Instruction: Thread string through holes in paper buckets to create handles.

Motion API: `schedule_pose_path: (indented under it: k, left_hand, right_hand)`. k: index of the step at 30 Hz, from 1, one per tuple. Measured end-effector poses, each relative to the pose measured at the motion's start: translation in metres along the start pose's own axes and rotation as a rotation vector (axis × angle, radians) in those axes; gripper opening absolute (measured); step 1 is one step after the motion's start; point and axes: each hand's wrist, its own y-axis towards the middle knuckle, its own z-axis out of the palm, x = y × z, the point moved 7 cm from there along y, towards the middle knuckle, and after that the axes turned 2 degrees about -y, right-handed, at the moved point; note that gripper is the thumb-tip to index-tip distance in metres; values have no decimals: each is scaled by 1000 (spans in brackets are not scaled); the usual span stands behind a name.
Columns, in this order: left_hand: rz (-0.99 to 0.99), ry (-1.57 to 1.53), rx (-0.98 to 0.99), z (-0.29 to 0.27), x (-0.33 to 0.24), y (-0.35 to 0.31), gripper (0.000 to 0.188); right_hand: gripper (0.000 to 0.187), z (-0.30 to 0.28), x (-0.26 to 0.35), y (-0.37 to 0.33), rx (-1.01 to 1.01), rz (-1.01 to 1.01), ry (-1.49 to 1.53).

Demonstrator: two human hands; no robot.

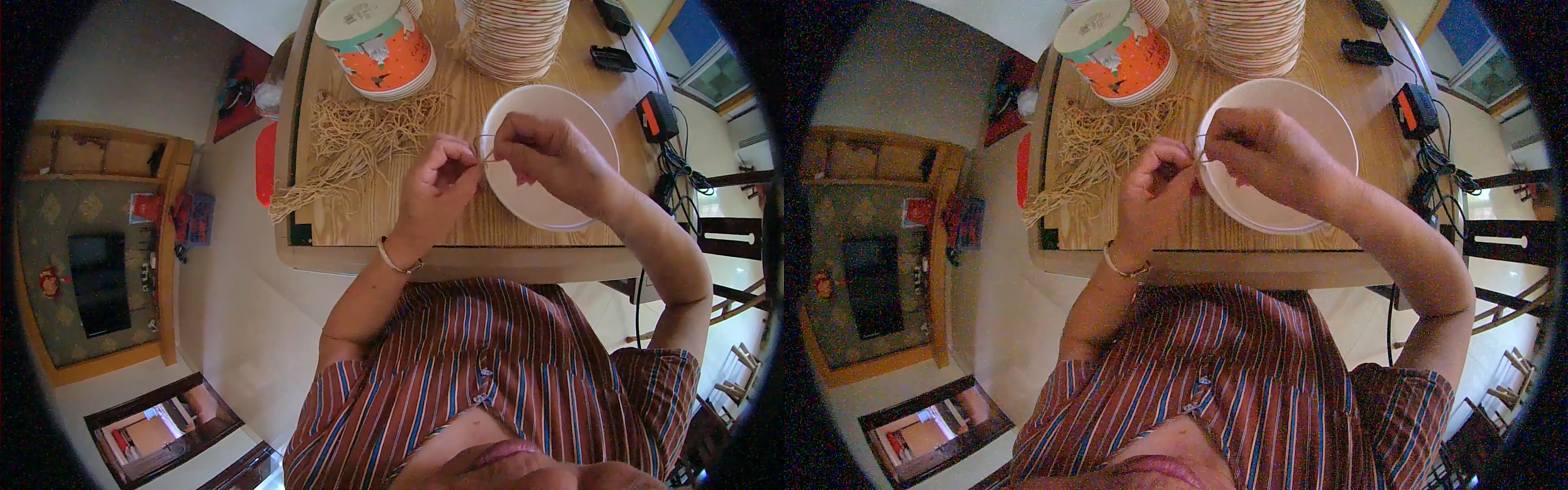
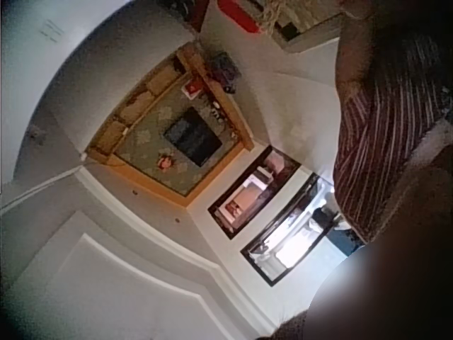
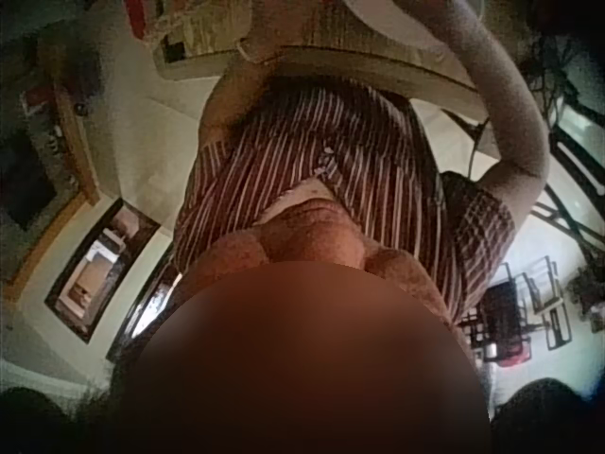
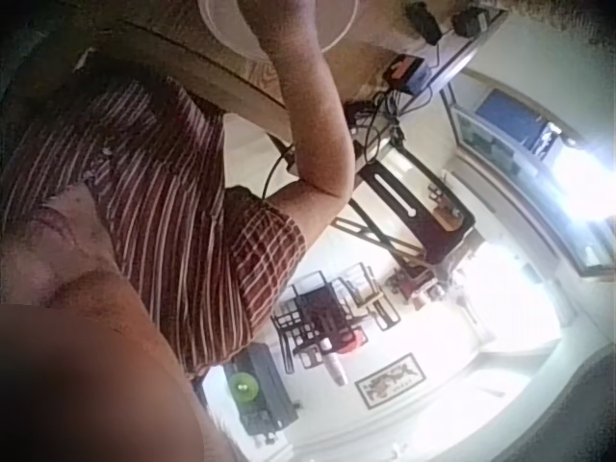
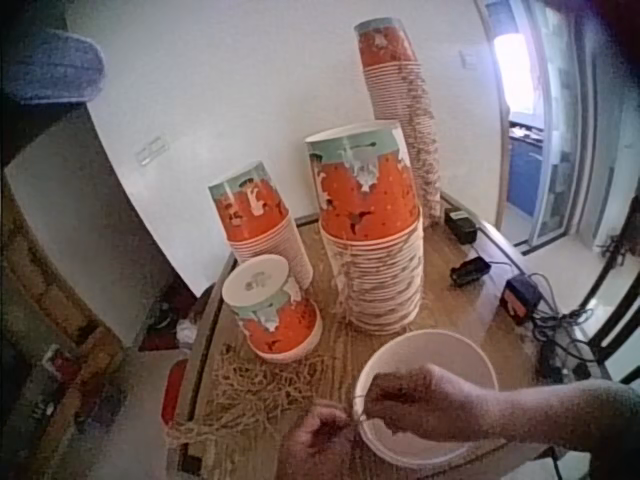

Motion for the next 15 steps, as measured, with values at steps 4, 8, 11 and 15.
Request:
schedule_pose_path:
  k: [4, 8, 11, 15]
  left_hand:
    - [25, 34, -2, -3, -12, -5, 16]
    - [38, 87, -27, -8, -19, -9, 17]
    - [58, 190, -45, -13, -24, -10, 17]
    - [151, 383, -62, -12, -36, -13, 18]
  right_hand:
    - [17, 1, 8, 1, -31, -98, -206]
    - [16, 7, 6, 1, -31, -103, -159]
    - [13, 9, 11, -2, -63, -194, -166]
    - [8, 13, 14, -5, -27, -145, -404]
